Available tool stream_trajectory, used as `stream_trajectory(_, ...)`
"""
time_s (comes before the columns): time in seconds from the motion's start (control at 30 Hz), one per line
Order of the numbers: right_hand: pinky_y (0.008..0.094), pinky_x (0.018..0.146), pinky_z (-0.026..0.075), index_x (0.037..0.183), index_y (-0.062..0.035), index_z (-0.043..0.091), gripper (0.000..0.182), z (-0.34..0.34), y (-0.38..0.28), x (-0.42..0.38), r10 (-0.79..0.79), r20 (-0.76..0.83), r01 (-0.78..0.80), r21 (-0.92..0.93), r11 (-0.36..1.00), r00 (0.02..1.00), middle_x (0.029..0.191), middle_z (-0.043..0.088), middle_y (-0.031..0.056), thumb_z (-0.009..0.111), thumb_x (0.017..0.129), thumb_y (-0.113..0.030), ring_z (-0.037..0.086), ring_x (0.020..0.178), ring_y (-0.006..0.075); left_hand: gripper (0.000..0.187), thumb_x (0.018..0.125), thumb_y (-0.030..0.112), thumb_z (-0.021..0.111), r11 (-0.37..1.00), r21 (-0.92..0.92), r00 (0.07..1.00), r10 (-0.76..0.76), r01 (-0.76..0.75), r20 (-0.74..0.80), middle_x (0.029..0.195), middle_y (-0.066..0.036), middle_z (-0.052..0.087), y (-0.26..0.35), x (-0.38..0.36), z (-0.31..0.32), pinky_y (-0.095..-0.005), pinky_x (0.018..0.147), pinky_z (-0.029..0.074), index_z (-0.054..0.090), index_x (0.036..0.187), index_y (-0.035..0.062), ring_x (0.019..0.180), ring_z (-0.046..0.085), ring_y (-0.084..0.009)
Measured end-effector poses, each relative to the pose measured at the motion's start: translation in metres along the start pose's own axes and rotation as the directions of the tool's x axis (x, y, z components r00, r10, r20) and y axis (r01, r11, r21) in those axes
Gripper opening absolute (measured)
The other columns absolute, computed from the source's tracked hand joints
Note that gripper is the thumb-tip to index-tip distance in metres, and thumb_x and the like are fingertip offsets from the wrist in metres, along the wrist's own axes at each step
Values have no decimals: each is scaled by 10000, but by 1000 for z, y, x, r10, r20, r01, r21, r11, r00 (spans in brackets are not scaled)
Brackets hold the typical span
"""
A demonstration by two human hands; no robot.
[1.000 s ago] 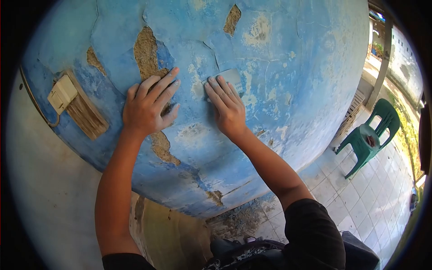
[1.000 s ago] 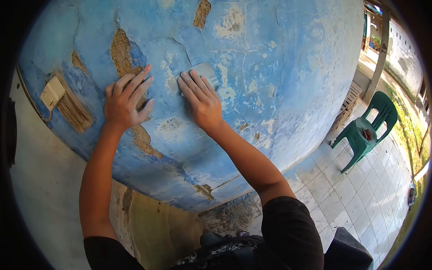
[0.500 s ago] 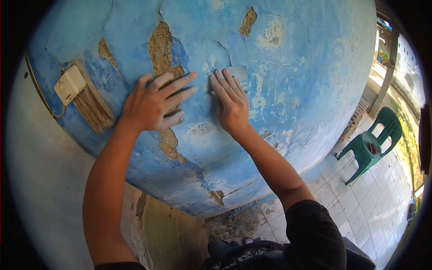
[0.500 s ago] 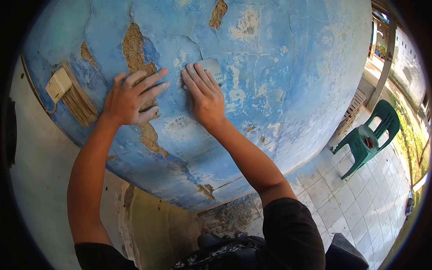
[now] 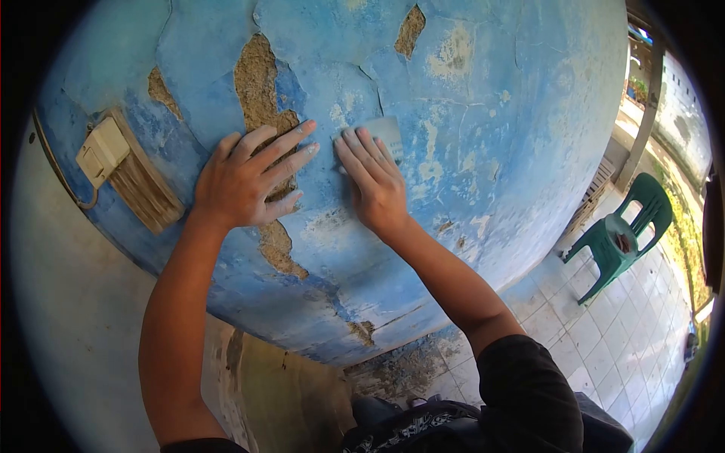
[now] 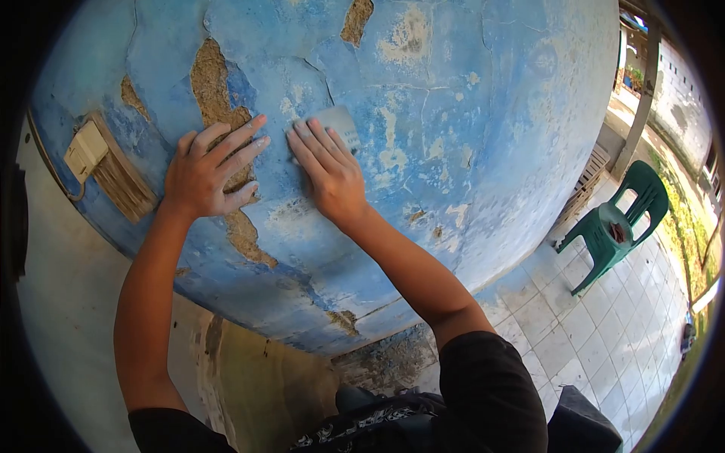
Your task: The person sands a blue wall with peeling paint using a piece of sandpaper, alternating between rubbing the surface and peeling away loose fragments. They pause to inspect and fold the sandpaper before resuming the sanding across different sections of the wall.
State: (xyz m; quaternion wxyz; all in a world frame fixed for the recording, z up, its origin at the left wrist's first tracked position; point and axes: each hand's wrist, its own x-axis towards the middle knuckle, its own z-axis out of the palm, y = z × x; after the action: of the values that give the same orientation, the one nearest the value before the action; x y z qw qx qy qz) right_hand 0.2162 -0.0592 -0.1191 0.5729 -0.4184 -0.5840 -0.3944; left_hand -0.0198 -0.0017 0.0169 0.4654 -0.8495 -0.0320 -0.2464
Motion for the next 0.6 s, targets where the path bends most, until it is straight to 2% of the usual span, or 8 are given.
stream_trajectory(0.07, 517, 1199, 497, 1435, -52, 711, 480, 10, -9, 44, 4, -63, -3, 20, 1000, 998, 1512, 685, 145, 729, 956, -43, 609, 1460, 346, 716, 841, 499, 859, 1000, -4, 1000, -9, 9, 11, 1716, 142, 468, -1, 1, 1, -400, 1113, 415, 659, 1506, 329, 1387, 468, -186)
stream_trajectory(0.13, 516, 1197, 498, 1438, -52, 709, 480, 11, -14, 54, 15, -122, -10, 42, 999, 992, 1512, 685, 146, 726, 959, -45, 608, 1461, 345, 721, 792, 464, 866, 1000, 9, 999, 15, -14, -38, 1692, 126, 511, -1, 1, 2, -402, 1065, 406, 678, 1469, 303, 1322, 518, -202)
stream_trajectory(0.23, 513, 1196, 498, 1449, -55, 706, 488, 1, -11, 42, 1, -86, 3, 48, 999, 996, 1513, 685, 149, 717, 961, -34, 608, 1463, 344, 692, 811, 461, 853, 1000, -11, 998, 2, -3, -61, 1684, 118, 520, -1, 0, 2, -402, 1064, 409, 684, 1459, 288, 1322, 518, -205)
stream_trajectory(0.33, 508, 1195, 498, 1449, -57, 707, 489, -7, 1, -17, 27, 4, -27, -14, 1000, 1000, 1516, 683, 149, 709, 961, -24, 608, 1464, 342, 649, 836, 452, 834, 1000, -8, 994, 0, -1, -109, 1671, 106, 534, -1, -1, 4, -399, 1071, 406, 682, 1438, 264, 1321, 520, -209)
stream_trajectory(0.4, 511, 1192, 500, 1447, -58, 710, 487, -17, 1, -47, -20, 115, 24, -30, 999, 993, 1521, 682, 146, 703, 961, -20, 612, 1461, 341, 625, 847, 449, 826, 1000, -11, 994, 5, -7, -107, 1667, 101, 538, 0, -2, 8, -401, 1073, 408, 679, 1422, 253, 1318, 522, -211)
stream_trajectory(0.47, 514, 1194, 498, 1448, -59, 711, 489, -7, 9, -39, -32, 100, 33, -13, 999, 995, 1517, 685, 146, 700, 961, -23, 615, 1458, 341, 601, 858, 446, 817, 1000, 21, 993, 4, -2, -115, 1663, 96, 542, -5, -2, 9, -402, 1074, 409, 676, 1406, 243, 1315, 524, -212)
stream_trajectory(0.53, 512, 1191, 502, 1438, -53, 710, 464, -4, 2, 5, -45, 31, 46, -27, 999, 999, 1499, 694, 148, 703, 973, -38, 622, 1447, 347, 568, 871, 441, 808, 1000, 15, 991, 0, 2, -136, 1648, 77, 555, -4, -2, 10, -410, 1072, 418, 669, 1382, 236, 1309, 527, -218)
stream_trajectory(0.6, 510, 1187, 507, 1423, -46, 710, 429, 8, -9, 63, -40, -120, 43, 26, 999, 992, 1486, 700, 150, 703, 995, -57, 624, 1438, 355, 567, 871, 443, 809, 1000, 27, 990, -1, 5, -140, 1630, 65, 565, -5, -1, 10, -413, 1071, 422, 670, 1380, 236, 1309, 527, -223)
